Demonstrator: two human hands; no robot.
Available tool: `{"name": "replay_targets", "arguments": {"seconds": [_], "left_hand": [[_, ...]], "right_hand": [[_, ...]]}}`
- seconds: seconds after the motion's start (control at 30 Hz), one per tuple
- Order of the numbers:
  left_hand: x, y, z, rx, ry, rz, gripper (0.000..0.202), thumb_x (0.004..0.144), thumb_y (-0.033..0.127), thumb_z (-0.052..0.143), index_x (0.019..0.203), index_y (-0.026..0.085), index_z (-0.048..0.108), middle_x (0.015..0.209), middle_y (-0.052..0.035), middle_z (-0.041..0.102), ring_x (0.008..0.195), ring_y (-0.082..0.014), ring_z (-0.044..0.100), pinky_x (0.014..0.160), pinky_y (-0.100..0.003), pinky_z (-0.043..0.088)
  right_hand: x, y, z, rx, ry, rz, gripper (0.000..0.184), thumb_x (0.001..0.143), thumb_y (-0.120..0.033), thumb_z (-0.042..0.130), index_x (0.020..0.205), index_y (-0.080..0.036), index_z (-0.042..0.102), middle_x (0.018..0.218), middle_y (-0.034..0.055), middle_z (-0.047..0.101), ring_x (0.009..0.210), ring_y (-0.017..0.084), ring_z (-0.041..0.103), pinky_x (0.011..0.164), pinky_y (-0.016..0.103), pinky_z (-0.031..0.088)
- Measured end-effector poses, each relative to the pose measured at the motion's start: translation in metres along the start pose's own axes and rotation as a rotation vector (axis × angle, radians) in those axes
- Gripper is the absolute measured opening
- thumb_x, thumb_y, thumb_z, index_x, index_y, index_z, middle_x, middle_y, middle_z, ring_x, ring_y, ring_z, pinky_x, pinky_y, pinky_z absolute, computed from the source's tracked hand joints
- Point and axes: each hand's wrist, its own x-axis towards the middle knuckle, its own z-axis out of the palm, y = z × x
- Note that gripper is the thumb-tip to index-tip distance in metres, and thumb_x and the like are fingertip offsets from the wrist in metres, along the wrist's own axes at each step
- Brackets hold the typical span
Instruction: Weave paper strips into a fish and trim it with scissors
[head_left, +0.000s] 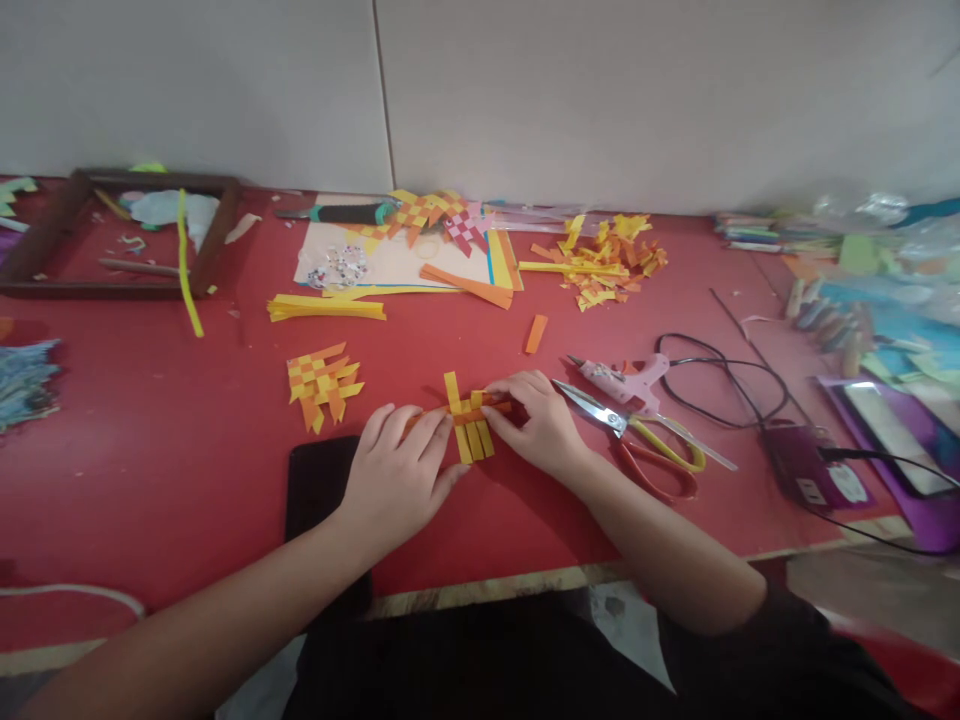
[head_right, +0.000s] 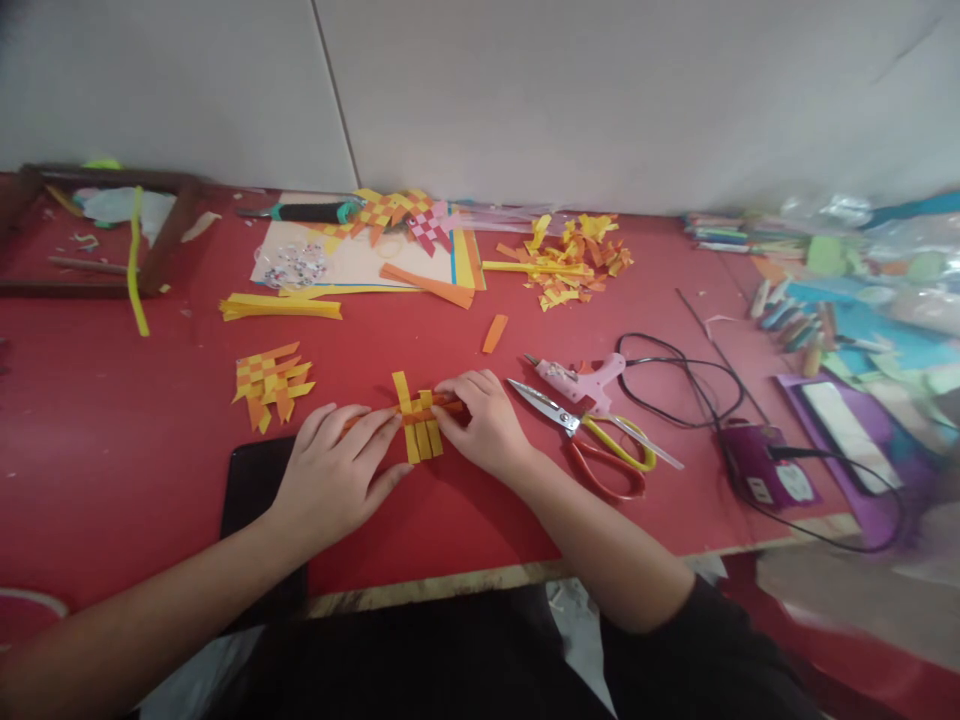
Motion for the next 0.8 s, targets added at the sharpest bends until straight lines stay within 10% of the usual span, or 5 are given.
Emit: {"name": "replay_targets", "arguments": {"seconds": [0.8], "left_hand": [[0.0011, -0.0003, -0.0015, -0.025, -0.006, 0.020, 0.040, 0.093, 0.042, 0.055, 0.120, 0.016, 0.068, 0.122, -0.0123, 0.068, 0.111, -0.0341, 0.056, 0.102, -0.055, 0.037]], "right_hand": [[-0.0010, 0.0073, -0.0013, -0.040, -0.006, -0.034, 0.006, 0.086, -0.020, 0.061, 0.082, -0.023, 0.065, 0.088, 0.0053, 0.068, 0.085, 0.022, 0.062, 0.079, 0.040, 0.048]]}}
